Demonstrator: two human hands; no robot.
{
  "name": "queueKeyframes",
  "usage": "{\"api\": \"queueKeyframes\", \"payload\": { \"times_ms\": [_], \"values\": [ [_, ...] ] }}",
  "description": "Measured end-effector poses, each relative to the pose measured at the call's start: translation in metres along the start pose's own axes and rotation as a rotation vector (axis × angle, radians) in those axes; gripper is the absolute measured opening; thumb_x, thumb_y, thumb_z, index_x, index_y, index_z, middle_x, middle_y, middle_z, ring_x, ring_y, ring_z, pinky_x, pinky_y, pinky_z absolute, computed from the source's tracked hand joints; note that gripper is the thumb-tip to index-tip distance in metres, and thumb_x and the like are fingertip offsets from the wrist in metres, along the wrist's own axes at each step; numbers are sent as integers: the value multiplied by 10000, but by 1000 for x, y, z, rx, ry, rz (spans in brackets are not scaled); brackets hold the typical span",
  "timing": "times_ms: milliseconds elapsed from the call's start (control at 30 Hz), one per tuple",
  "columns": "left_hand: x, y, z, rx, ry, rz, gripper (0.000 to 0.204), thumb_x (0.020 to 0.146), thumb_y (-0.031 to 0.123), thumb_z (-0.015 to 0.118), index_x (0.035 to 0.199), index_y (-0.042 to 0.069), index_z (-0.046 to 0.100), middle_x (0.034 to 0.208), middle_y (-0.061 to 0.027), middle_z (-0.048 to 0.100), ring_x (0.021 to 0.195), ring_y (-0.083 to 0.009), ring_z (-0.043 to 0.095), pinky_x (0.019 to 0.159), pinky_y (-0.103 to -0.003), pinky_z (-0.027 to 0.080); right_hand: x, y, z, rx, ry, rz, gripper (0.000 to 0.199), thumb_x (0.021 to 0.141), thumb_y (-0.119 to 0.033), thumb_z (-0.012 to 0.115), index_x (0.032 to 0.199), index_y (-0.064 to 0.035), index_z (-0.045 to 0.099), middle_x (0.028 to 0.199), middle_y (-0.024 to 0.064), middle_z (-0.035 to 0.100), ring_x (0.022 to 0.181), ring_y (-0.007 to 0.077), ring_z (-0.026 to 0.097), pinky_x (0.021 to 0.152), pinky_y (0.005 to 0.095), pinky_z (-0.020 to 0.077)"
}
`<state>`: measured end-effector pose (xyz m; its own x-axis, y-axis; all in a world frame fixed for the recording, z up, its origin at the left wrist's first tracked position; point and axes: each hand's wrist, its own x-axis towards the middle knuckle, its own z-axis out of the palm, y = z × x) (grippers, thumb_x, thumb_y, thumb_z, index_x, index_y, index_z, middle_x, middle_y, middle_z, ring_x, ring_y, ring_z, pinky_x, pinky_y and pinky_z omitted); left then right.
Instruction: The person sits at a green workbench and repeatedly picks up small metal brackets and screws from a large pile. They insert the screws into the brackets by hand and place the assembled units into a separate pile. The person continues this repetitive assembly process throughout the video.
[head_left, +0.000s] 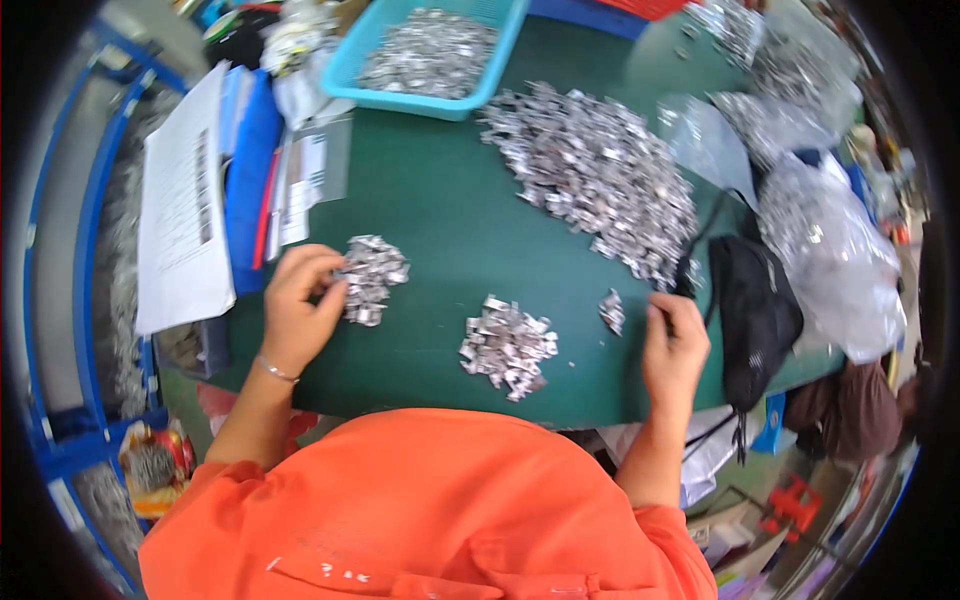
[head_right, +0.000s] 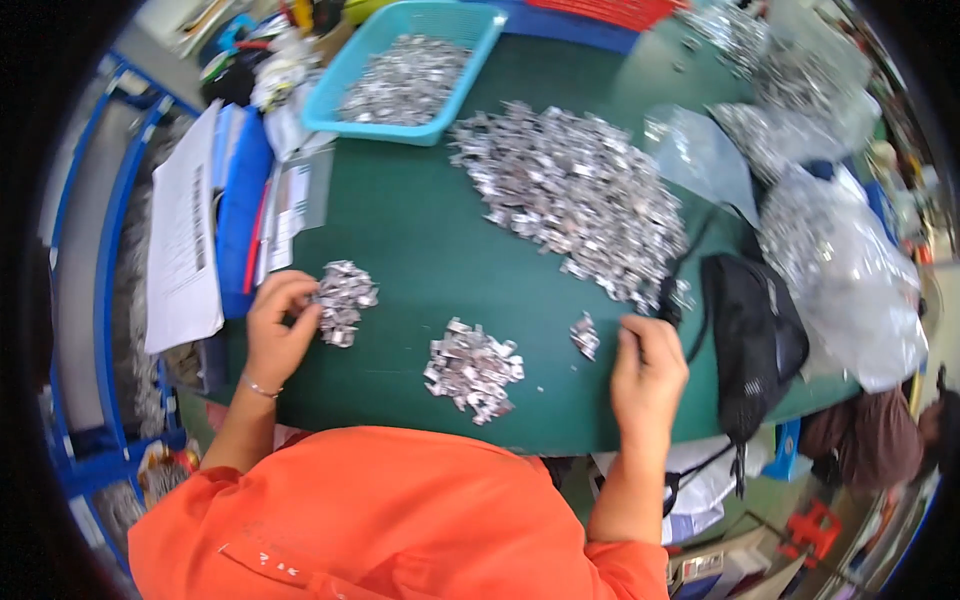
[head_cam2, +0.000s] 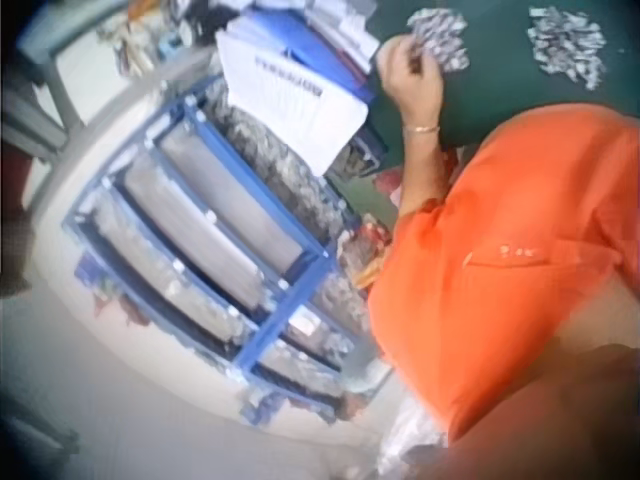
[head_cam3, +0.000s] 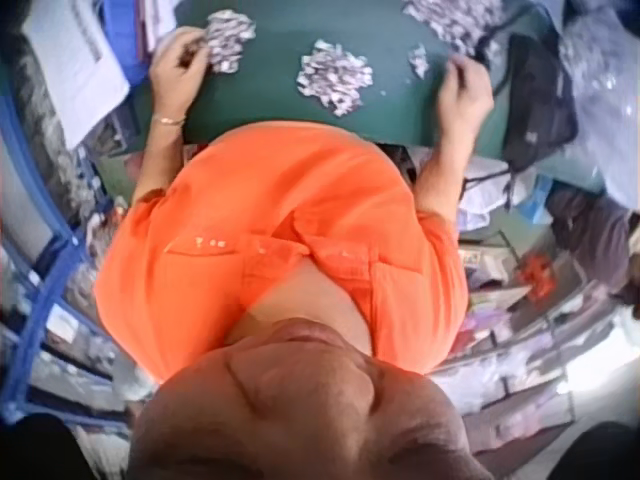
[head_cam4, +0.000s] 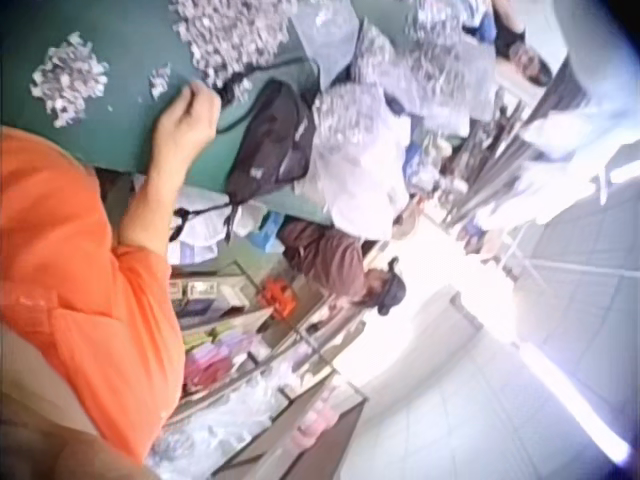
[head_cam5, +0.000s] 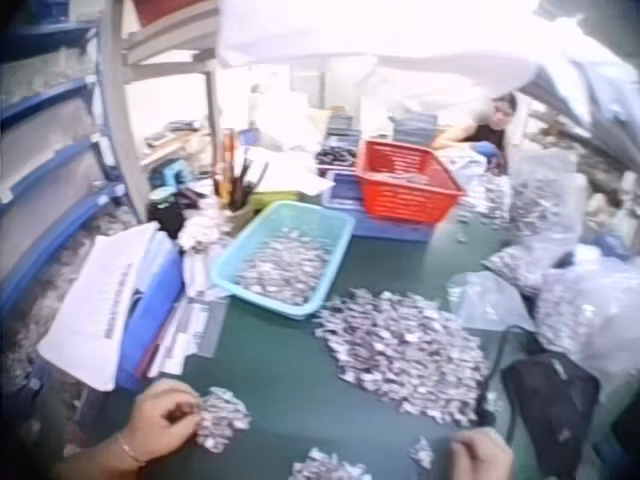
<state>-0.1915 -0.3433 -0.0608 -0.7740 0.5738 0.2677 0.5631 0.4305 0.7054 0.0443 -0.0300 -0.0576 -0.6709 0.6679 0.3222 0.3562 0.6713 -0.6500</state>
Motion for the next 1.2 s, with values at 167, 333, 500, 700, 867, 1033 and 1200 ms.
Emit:
{"api": "queueKeyframes", "payload": {
  "times_ms": [167,333,500,700,867,1033,1200],
  "values": [
    [19,20,21,-144,78,158,191,787,-86,648,962,-9,646,992,-67,592,667,-81,527,589,-210,434,-4,3,26,-79,-107,-64,200,750,-54,719,939,-19,663,880,111,615,853,324,578,752,405,463],
    [27,78,69,-389,-230,172,194,798,-77,653,975,2,653,982,-91,605,792,-125,600,681,-227,495,-4,-8,29,235,-111,151,196,787,-23,716,972,-24,650,873,67,642,777,192,620,701,313,490],
    [32,117,104,-790,-658,-98,272,839,-6,699,1090,-21,593,951,-98,665,829,-131,664,726,-259,555,-21,-37,31,1308,-250,479,192,863,59,647,1050,36,608,982,102,673,830,137,639,732,248,527],
    [31,115,97,-1015,-669,-351,104,924,11,603,1003,-55,616,905,-111,678,810,-155,674,729,-269,575,-28,-41,42,1406,-216,357,197,851,69,659,1039,23,623,974,77,642,877,129,621,770,246,506],
    [28,111,88,-730,-517,57,78,853,-71,651,930,-55,656,950,-116,637,822,-174,680,753,-270,577,-27,-51,38,1105,-187,238,96,855,75,648,946,46,657,929,106,652,819,139,634,716,249,521],
    [20,113,89,-1065,-513,-160,116,859,-89,628,972,-64,637,1030,-130,604,923,-192,662,804,-287,573,-26,-55,42,919,-57,31,163,787,130,677,927,46,661,938,139,662,834,181,652,724,269,537],
    [12,118,88,-1221,-505,-267,120,854,-96,631,969,-68,642,1023,-142,619,914,-191,661,798,-288,568,-33,-53,43,952,23,-66,175,743,140,706,863,28,645,905,154,680,829,228,670,705,287,547]
  ]
}}
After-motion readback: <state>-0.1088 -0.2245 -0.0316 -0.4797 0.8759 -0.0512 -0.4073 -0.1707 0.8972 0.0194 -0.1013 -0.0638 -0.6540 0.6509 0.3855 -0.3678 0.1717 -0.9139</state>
